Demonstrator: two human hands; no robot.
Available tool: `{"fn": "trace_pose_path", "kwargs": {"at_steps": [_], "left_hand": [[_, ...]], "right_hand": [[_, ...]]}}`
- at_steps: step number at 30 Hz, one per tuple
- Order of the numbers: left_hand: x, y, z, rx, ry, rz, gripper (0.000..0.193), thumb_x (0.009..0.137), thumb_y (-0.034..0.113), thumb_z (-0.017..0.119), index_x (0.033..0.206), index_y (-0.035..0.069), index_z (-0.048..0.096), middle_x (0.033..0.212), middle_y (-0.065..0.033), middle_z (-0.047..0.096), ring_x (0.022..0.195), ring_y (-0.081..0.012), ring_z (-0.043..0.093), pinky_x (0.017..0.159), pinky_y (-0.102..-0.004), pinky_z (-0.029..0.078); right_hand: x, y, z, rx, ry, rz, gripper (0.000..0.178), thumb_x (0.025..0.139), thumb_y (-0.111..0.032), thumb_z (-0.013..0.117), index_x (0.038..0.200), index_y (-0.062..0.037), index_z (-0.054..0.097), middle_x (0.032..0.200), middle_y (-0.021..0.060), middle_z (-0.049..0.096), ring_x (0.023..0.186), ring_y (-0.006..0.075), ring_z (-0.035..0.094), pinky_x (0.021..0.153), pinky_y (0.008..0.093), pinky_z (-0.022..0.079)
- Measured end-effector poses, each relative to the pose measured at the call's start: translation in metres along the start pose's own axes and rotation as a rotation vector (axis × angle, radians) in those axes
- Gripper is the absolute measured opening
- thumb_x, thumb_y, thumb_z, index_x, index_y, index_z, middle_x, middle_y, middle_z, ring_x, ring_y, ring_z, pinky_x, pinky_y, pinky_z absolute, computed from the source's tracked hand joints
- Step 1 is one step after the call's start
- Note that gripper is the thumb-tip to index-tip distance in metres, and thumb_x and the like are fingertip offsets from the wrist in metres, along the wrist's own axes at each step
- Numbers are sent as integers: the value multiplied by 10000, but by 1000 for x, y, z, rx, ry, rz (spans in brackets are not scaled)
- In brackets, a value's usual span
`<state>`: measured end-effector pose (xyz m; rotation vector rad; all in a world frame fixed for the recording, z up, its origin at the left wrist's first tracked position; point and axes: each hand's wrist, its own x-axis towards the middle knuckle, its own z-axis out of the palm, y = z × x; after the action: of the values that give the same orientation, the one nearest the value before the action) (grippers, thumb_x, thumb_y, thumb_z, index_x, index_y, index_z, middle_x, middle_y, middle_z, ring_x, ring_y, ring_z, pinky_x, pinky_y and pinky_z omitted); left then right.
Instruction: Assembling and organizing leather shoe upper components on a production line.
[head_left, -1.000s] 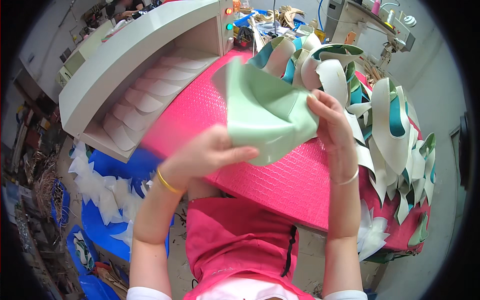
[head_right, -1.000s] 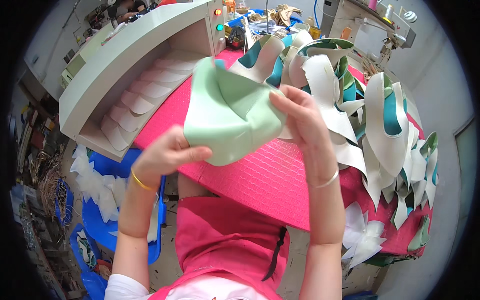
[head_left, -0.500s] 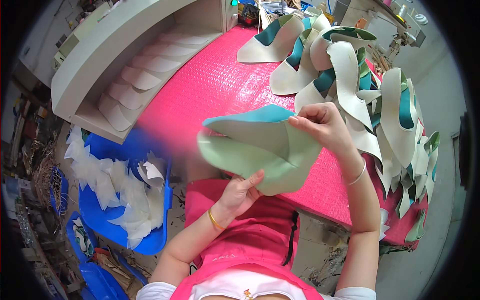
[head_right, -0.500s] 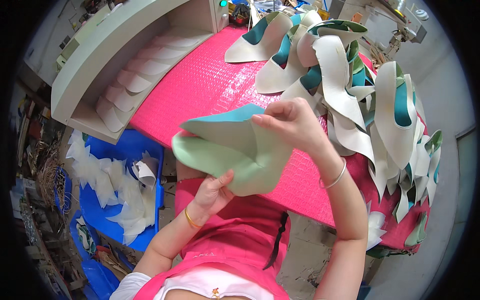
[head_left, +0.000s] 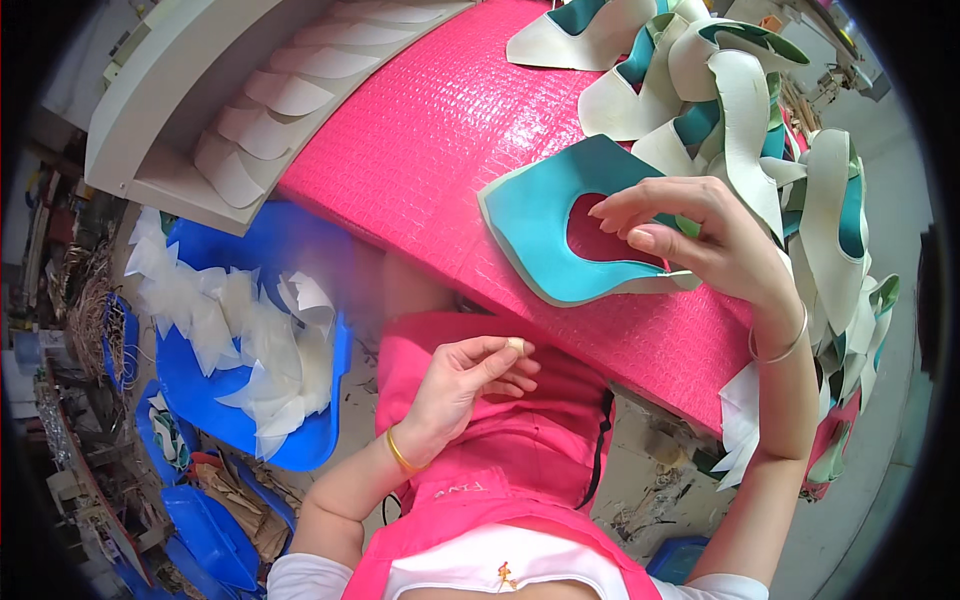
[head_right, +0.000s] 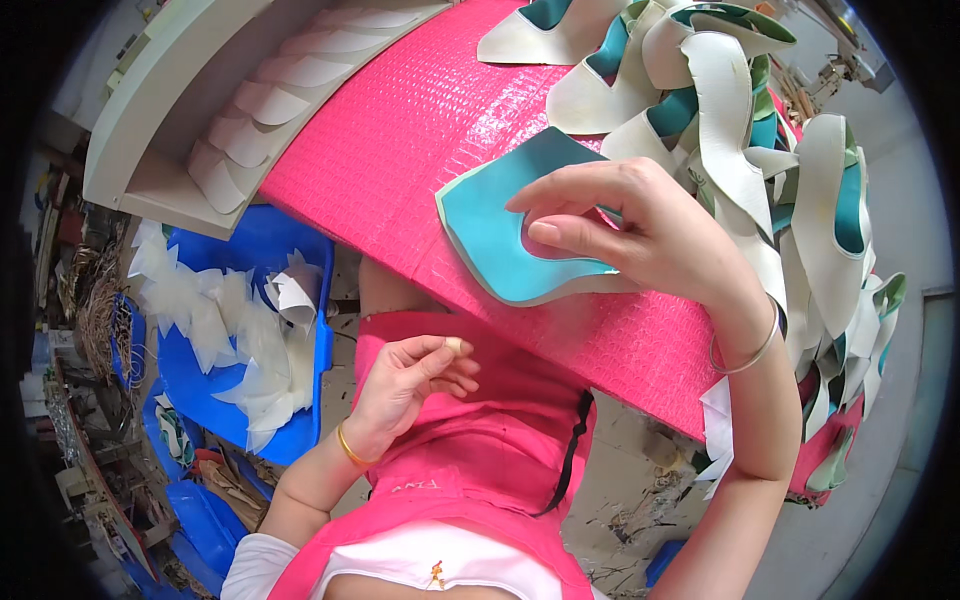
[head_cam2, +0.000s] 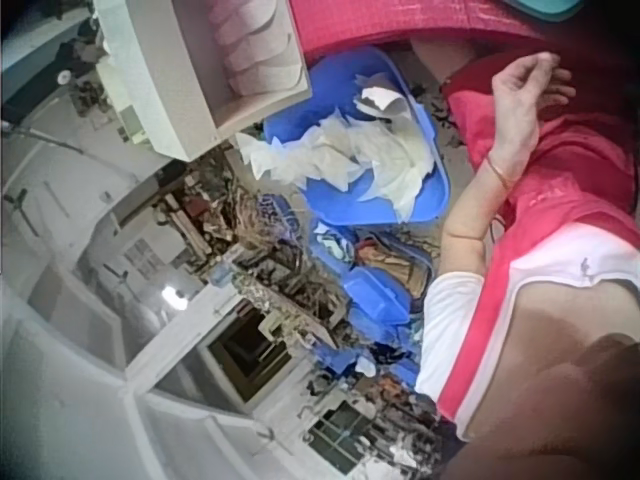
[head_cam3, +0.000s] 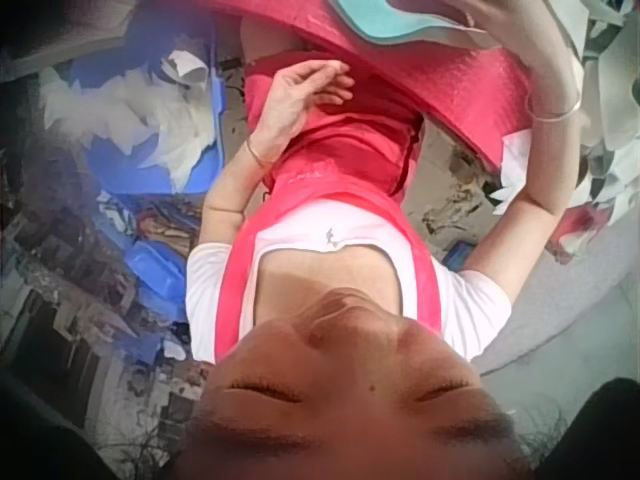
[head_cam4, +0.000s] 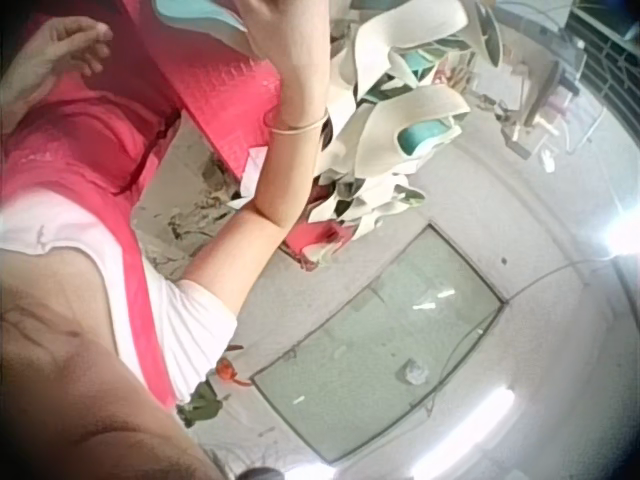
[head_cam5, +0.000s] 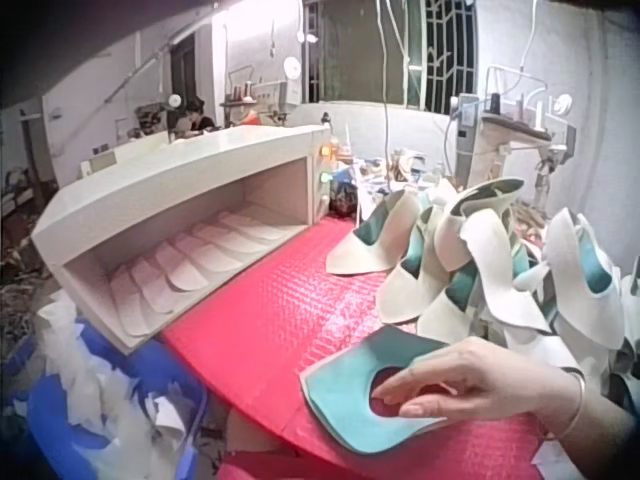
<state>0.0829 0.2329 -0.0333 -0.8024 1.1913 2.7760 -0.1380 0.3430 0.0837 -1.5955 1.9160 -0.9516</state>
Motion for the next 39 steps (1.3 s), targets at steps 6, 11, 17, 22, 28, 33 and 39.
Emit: {"fn": "trace_pose_path", "kwargs": {"at_steps": [6, 11, 17, 22, 28, 33, 39], "left_hand": [[16, 6, 2, 269, -57, 213, 285, 853, 198, 542, 620, 36, 522, 564, 8, 503, 447, -33, 397, 416, -202, 275], [87, -1, 61, 1172, 66, 1166, 270, 679, 127, 653, 924, 44, 573, 812, -100, 610, 816, -296, 561, 730, -382, 440], [113, -8, 33, 1138, -14, 1027, 232, 621, 26, 625, 852, 44, 607, 806, -97, 616, 764, -281, 577, 717, -368, 429], [112, -3, 48, 1199, 35, 1051, 160, 624, 75, 634, 775, 70, 582, 697, -63, 573, 627, -255, 541, 609, -353, 399], [108, 51, 70, 1710, 52, 1419, 50, 653, 125, 551, 638, 89, 519, 621, -37, 499, 626, -174, 529, 644, -309, 373], [113, 45, 41, 2171, -261, 1684, 94, 648, 151, 504, 677, 69, 538, 667, -48, 482, 702, -173, 508, 687, -307, 376], [98, -21, 14, 1930, 116, 1341, 195, 663, 155, 511, 811, 50, 582, 826, -42, 522, 834, -198, 483, 712, -351, 348]], "right_hand": [[3, 16, -2, 541, 118, 256, 394, 882, -368, 451, 997, -18, 589, 852, 57, 617, 797, 143, 585, 714, 259, 452], [42, 40, 16, 668, 150, 451, 504, 856, -440, 438, 1200, -71, 452, 1157, 95, 495, 1040, 183, 476, 878, 320, 384], [-40, 54, 36, -856, -350, 356, 218, 672, -119, 614, 855, -43, 523, 767, 132, 552, 694, 261, 597, 611, 352, 489], [-56, 53, 43, -944, -15, 280, 96, 697, -71, 552, 771, -60, 492, 676, 103, 532, 575, 251, 587, 509, 337, 478], [-54, 65, 26, -1053, 314, 31, 88, 666, -49, 533, 746, -81, 513, 608, 65, 467, 534, 202, 567, 468, 312, 462], [-65, 104, 72, -1057, 434, -128, 303, 675, -73, 518, 969, -60, 586, 951, 76, 572, 865, 206, 564, 644, 340, 475], [-65, 99, 108, -482, 509, 58, 235, 733, -79, 550, 960, -19, 563, 920, 170, 560, 862, 326, 530, 756, 426, 414]]}}
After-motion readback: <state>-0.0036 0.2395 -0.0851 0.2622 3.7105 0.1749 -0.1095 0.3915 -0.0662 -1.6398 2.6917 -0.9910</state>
